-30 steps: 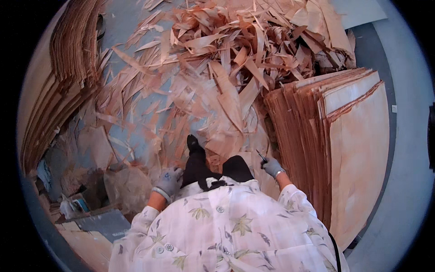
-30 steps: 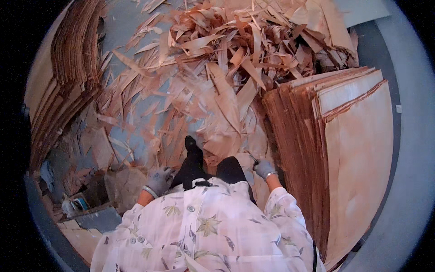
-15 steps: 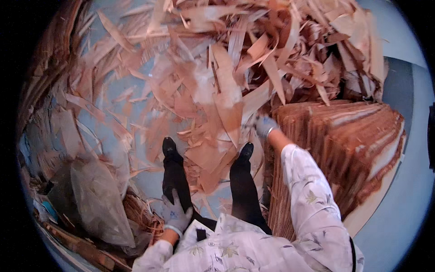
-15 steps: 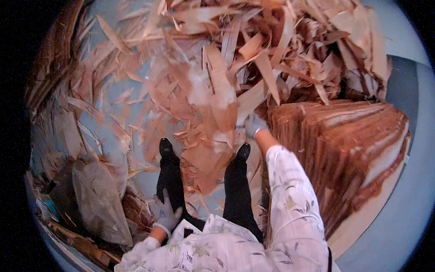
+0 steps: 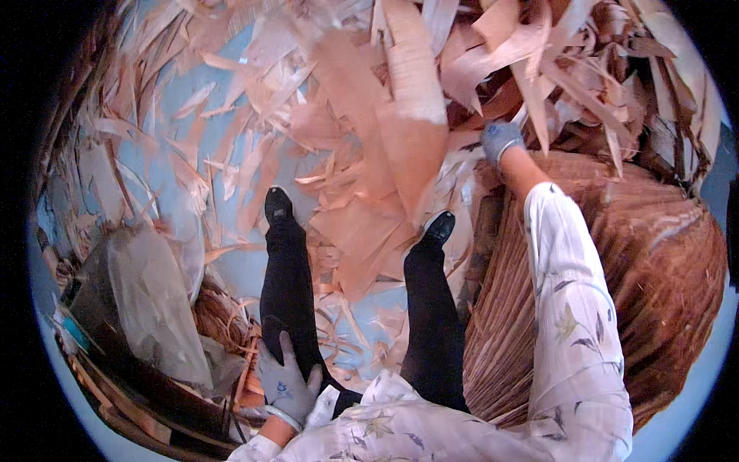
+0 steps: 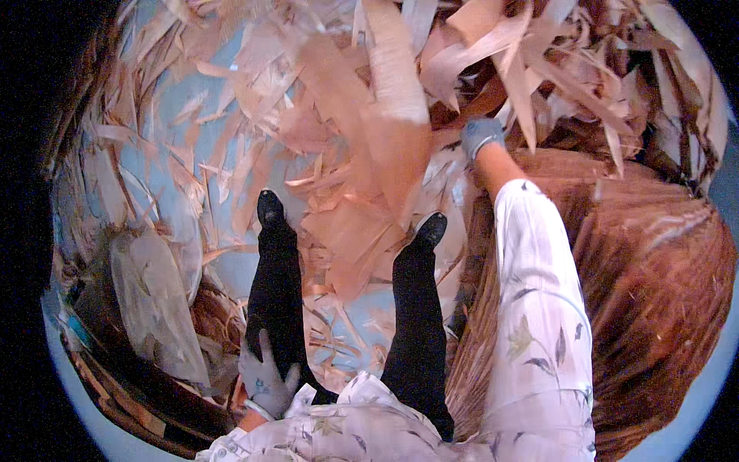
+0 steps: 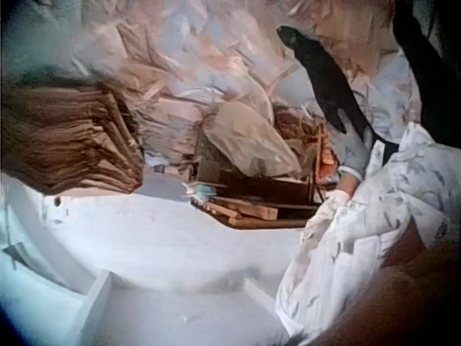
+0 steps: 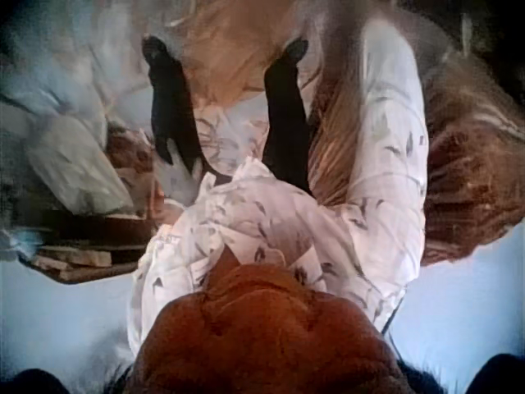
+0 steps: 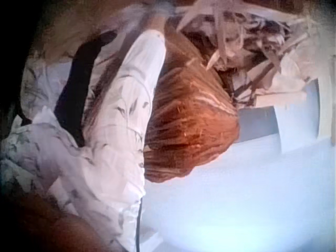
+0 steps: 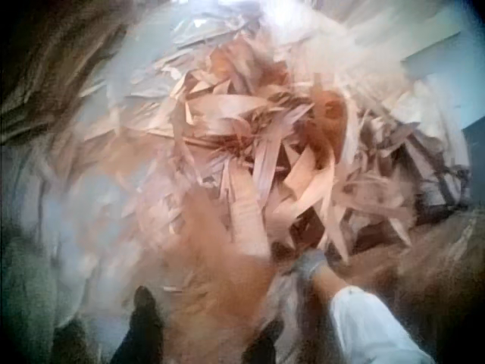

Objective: The person trims and separates thin wood veneer sheets using a hand-held blade and a straight-edge guide, then moves the finished sheets to a stack.

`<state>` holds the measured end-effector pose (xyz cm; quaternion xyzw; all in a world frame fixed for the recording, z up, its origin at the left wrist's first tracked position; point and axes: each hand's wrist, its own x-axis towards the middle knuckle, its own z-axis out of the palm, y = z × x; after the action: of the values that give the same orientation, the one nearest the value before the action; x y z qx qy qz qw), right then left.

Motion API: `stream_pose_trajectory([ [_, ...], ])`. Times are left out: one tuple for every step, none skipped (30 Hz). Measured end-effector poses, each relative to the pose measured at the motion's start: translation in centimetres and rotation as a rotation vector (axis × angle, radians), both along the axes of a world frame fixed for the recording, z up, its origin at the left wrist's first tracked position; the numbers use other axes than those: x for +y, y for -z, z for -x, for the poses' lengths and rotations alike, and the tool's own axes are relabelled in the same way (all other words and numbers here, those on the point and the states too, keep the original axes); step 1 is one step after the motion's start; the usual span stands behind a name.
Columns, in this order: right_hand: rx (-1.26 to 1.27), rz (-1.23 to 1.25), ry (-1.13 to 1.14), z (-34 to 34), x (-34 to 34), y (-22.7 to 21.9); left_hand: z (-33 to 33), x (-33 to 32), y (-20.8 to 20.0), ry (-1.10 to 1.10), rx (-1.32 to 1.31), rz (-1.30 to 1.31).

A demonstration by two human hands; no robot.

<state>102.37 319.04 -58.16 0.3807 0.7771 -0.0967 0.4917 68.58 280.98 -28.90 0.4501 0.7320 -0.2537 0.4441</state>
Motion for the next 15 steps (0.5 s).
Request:
stream_pose_trajectory([
  [0.056, -0.01, 0.005, -0.6, -0.6, -1.7, 0.0, 0.6, -0.1, -0.01, -0.017, -0.004],
  [0.119, -0.013, 0.005, -0.2, -1.2, -3.8, -0.1, 0.8, -0.3, 0.006, -0.008, 0.006],
  [0.121, 0.033, -0.013, 0.3, -1.2, -5.8, -0.1, 0.9, -0.5, 0.02, 0.003, 0.016],
  [0.121, 0.083, -0.033, 1.5, -1.1, -8.6, 0.0, 0.7, -0.8, 0.031, 0.014, 0.028],
  [0.153, 0.026, -0.033, 1.4, -1.2, -10.2, 0.3, 0.0, -0.7, 0.051, -0.001, -0.028],
  [0.171, 0.059, -0.035, 1.1, -1.1, -11.9, 0.5, -0.4, -0.8, 0.049, -0.011, -0.028],
  [0.195, 0.094, -0.043, 1.9, -1.0, -14.1, 0.6, -0.4, -0.9, 0.041, -0.017, -0.027],
  [0.22, 0.127, -0.053, 2.7, -1.0, -16.1, 0.8, -0.3, -1.0, 0.033, -0.021, -0.027],
  [0.232, 0.134, -0.051, 3.2, -0.9, -17.8, 1.1, -0.4, -1.1, -0.001, -0.051, -0.067],
  [0.243, 0.143, -0.052, 3.8, -1.0, -19.6, 1.3, -0.1, -1.0, 0.049, -0.088, -0.145],
  [0.258, 0.152, -0.055, 4.2, -1.1, -21.4, 1.7, 0.5, -0.9, 0.097, -0.12, -0.222],
  [0.308, 0.154, -0.056, 4.5, -1.4, -23.0, 1.9, 1.3, -0.9, 0.146, -0.153, -0.298],
  [0.357, 0.157, -0.062, 4.8, -1.8, -24.6, 1.6, 2.7, -1.0, 0.16, -0.174, -0.439],
  [0.404, 0.158, -0.066, 5.1, -2.2, -26.2, 1.2, 4.6, -1.3, 0.13, -0.245, -0.498],
  [0.376, 0.19, -0.085, 6.2, -2.5, -28.5, 1.0, 6.7, -1.7, 0.1, -0.318, -0.557],
])
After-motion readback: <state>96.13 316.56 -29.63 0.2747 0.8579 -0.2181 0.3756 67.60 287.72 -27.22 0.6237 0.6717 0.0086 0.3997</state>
